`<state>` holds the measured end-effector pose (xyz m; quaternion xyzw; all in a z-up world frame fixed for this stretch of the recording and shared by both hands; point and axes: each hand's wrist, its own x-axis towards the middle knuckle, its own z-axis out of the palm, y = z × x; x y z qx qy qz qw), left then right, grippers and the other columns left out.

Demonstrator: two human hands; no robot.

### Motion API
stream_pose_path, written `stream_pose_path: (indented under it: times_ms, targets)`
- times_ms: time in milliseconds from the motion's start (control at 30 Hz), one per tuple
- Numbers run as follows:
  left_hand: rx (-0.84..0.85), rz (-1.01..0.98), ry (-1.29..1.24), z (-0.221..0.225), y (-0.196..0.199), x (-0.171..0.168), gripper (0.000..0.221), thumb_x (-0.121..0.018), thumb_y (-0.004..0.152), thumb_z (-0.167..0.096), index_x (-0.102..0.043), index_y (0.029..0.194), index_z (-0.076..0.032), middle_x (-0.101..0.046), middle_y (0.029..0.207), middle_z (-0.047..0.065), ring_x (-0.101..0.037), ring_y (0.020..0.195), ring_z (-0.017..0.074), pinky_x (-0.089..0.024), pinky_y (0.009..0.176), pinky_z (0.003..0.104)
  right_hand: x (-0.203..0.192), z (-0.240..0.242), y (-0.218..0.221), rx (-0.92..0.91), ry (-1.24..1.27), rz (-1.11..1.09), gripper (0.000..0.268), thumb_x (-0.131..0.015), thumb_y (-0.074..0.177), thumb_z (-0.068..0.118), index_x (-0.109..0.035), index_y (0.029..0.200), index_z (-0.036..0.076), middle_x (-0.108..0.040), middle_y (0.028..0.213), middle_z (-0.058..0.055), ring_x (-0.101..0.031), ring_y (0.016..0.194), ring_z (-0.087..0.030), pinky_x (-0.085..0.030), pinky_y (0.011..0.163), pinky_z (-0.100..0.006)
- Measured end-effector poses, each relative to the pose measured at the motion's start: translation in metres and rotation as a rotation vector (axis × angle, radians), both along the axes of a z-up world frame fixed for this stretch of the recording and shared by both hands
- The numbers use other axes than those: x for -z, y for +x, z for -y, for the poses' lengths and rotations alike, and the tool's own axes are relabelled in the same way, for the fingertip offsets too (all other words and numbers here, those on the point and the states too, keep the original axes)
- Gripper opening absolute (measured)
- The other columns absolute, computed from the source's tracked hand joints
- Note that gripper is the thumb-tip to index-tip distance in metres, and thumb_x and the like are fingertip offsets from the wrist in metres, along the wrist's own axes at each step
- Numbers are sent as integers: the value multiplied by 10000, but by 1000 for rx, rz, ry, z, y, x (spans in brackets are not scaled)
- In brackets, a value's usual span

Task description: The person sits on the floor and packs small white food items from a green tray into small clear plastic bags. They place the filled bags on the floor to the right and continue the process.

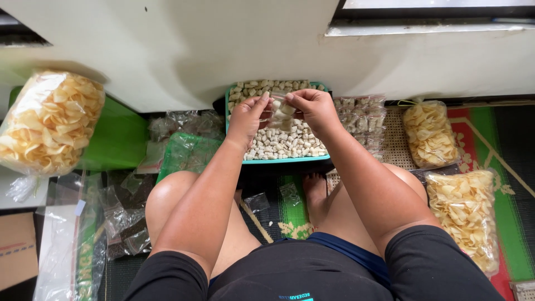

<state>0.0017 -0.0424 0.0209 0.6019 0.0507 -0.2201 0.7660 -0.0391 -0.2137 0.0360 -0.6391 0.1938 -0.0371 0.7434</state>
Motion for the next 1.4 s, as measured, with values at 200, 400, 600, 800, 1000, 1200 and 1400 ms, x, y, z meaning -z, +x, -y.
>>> stream_pose_path:
  times_ms: [200,400,600,800,1000,1200,1400]
  targets:
    - [134,123,325,-5,17,49,264,-732,958,-312,-752,1072,-75,-780,918,110,-772,794,182,-656,668,317,-28,55,-15,157,-172,134,158,-816,915,211,-770,944,63,-727,759,-24,-673,670,-57,-628,617,-221]
    - [605,500,1060,-15,-6,19,304,-615,969,-363,-727,1166,-159,-745,1048,23,-684,870,275,-517,695,455,-120,94,-67,261,-281,129,146,-666,1042,173,-693,925,89,-718,854,-27,-710,768,-116,-669,717,-233]
    - [730,395,1062,-23,-22,1,354,-621,997,-372,-697,1211,-101,-712,1090,69,-661,892,260,-518,734,429,-95,185,-117,376,-440,201,122,-717,1082,191,-700,1001,101,-751,909,-36,-720,784,-63,-650,686,-190]
    - [716,438,1090,-41,-26,24,410,-642,946,-359,-719,1234,-77,-745,1184,126,-690,1102,296,-540,883,453,-33,254,-168,446,-657,101,118,-740,1082,112,-751,964,116,-739,896,28,-627,804,-23,-559,768,-208]
    - [596,502,1014,-68,-32,58,270,-730,895,-288,-776,1123,-151,-786,935,89,-753,896,265,-596,807,403,79,299,-185,495,-755,-163,118,-754,1066,233,-784,954,216,-695,722,-2,-552,595,-27,-466,550,-212]
    - [537,455,1059,-83,-41,71,214,-743,893,-225,-796,1093,-173,-787,898,87,-751,889,244,-608,801,377,164,289,-159,463,-449,-237,151,-658,1043,156,-726,968,44,-685,717,-108,-651,545,-90,-547,474,-220]
    - [507,395,1105,-91,-40,83,214,-758,861,-215,-808,1063,-166,-790,870,81,-747,833,226,-608,757,368,239,285,-108,315,-589,-341,135,-705,1003,244,-780,964,139,-678,605,-57,-658,579,-141,-520,620,-292]
